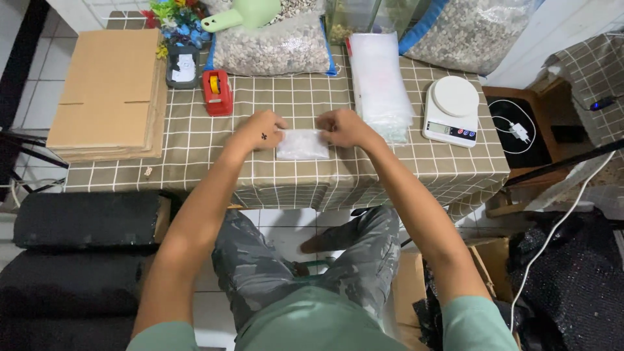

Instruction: Packing aquarium substrate into small bags, weighing them, and preparing a shipping box.

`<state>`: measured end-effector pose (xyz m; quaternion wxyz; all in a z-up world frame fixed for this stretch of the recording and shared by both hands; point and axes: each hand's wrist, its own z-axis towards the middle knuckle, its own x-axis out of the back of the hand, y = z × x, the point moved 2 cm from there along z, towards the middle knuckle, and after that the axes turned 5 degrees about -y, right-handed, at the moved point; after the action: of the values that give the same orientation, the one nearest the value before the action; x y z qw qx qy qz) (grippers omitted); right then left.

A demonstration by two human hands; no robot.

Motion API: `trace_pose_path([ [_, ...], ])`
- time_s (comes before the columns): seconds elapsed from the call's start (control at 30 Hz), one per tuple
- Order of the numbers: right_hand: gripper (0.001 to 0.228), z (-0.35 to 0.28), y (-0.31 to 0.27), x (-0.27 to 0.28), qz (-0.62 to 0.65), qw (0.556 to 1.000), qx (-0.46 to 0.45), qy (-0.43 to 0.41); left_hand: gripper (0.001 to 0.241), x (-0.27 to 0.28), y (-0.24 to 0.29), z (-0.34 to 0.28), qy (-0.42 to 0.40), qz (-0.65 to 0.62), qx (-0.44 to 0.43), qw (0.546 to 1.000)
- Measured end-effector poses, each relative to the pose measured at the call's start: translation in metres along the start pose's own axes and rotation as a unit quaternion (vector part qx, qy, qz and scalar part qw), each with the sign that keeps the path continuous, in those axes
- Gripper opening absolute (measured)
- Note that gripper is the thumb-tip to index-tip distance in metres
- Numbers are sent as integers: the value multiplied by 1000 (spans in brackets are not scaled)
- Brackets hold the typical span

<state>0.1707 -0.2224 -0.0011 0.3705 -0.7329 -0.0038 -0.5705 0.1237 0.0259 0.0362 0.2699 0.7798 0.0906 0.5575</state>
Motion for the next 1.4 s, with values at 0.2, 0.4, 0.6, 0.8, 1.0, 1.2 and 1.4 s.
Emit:
trace_pose_path([
  [0.2,20,10,-8,3,-65,995,-26,-70,26,17,17,-3,-54,53,44,996],
  [0.4,21,16,-23,19,-41,993,-29,-107,23,21,16,6,-78,62,31,994],
  [0.6,10,26,-26,58,6,996,53,66,11,63,17,6,97,57,-69,991],
  [0.8,11,6,-30,24,-117,974,119,151,7,9,-21,13,180,158,-92,967],
  [1.0,16,-16,-26,-30,-217,949,111,201,11,-28,-41,-3,113,160,-66,978],
  [1.2,45,-26,-82,-25,-163,943,159,244,21,16,-14,-18,88,142,-39,985],
  [1.4,58,-17,-64,-56,-145,978,104,106,39,70,-18,-5,259,224,-42,939],
])
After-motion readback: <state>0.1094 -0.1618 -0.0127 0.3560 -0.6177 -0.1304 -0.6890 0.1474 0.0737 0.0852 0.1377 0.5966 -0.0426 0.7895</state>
